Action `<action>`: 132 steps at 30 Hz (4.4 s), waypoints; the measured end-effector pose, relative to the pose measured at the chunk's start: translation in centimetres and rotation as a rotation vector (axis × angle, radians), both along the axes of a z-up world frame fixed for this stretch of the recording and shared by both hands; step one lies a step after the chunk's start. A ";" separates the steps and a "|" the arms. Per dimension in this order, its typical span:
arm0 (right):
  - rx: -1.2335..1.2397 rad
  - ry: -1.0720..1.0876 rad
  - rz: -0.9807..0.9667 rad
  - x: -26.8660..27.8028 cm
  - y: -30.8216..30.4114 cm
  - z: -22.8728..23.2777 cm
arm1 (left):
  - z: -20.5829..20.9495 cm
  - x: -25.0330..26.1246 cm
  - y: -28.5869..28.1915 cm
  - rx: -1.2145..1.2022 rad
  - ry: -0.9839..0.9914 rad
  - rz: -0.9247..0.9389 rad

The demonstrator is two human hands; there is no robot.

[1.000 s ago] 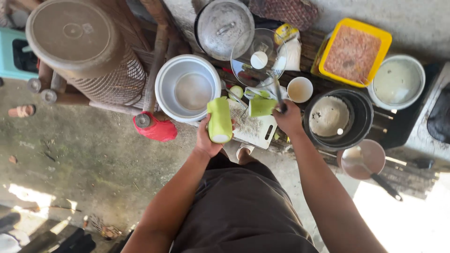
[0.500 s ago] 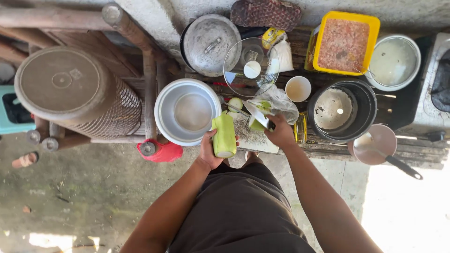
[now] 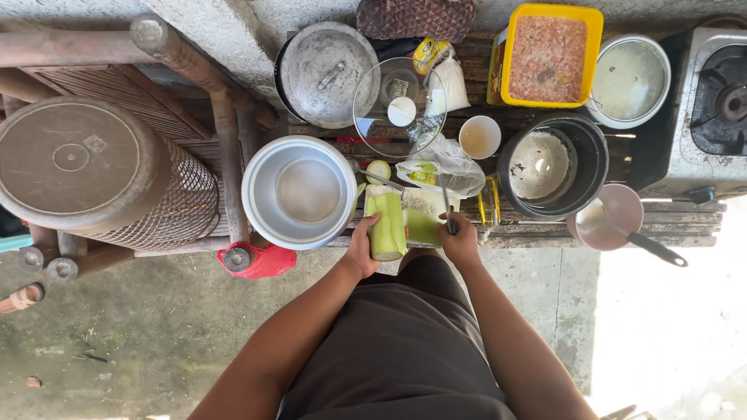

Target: The person is peeling and cutting a bottle gourd (upo) on a cutting board in an outdoor kitchen setting.

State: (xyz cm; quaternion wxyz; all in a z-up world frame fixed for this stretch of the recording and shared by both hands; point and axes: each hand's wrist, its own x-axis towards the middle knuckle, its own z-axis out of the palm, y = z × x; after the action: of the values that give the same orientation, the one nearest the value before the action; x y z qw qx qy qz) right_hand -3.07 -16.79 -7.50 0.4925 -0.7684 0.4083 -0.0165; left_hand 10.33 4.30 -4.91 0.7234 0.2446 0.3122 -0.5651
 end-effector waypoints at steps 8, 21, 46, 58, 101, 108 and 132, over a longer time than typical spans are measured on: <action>-0.358 0.049 0.168 7.4 -5.6 -2.7 | -2.6 -2.3 -1.0 0.000 -0.025 0.065; -0.104 -0.056 0.298 9.3 -9.8 -2.6 | -1.5 -3.4 -3.3 0.081 -0.171 0.258; 0.017 -0.131 0.432 5.6 -8.6 5.0 | 0.1 4.7 -3.7 -0.193 -0.206 0.205; -0.401 -0.042 0.800 5.8 -4.6 -0.6 | -2.4 4.4 1.5 -0.002 -0.283 0.176; 0.518 -0.311 -0.002 18.1 -19.5 3.7 | -2.2 6.2 -10.1 0.043 -0.273 -0.001; 0.122 0.066 0.105 20.8 -18.4 -0.6 | -1.5 5.9 -11.0 0.015 -0.324 -0.022; -0.448 0.549 0.535 13.2 -10.1 -10.1 | 1.4 5.4 -12.2 -0.125 -0.202 0.085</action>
State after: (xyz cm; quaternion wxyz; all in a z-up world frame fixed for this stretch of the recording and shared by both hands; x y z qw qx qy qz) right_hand 10.15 -26.91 -17.55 0.1739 -0.9108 0.2971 0.2280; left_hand 15.76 -7.91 -3.46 0.7883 0.2413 0.2122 -0.5248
